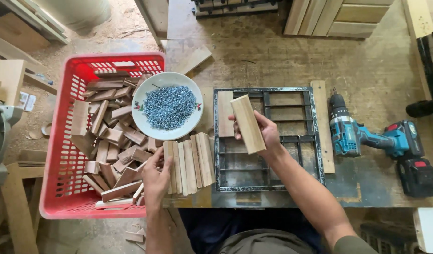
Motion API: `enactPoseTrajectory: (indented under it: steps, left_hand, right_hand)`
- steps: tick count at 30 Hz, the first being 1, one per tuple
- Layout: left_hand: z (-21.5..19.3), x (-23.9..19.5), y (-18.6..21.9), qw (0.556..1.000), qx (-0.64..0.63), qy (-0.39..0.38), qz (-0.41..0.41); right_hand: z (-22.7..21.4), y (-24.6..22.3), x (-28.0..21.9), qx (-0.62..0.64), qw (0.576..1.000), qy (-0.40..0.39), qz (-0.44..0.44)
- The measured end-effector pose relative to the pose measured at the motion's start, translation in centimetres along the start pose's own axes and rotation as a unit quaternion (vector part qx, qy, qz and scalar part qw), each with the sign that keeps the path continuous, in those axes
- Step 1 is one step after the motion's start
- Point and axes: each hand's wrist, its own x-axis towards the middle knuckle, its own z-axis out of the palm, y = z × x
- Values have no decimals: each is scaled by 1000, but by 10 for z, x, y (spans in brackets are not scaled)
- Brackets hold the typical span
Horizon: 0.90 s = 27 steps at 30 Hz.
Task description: Arranging small wooden blocks into a decorative pattern within a metal frame on a workbench.
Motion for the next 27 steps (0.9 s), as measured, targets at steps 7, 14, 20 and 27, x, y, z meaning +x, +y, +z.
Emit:
enactPoseTrajectory:
  steps: [7, 14, 20, 27]
  left_hand:
    - [10, -2, -6, 988, -144, 21, -40]
    - [5, 8, -20, 985, -160, 9, -60]
    - [8, 18, -43, 984, -174, -17, -43]
    - [6, 26, -62, 979, -193, -51, -25]
  right_hand:
    - [0, -24, 9, -57, 995, 72, -33]
    - [-19, -35, 47, -606, 727, 219, -239]
    - [-30, -7, 78, -803, 472, 173, -320]
    - [-47, -5, 86, -828, 424, 156, -333]
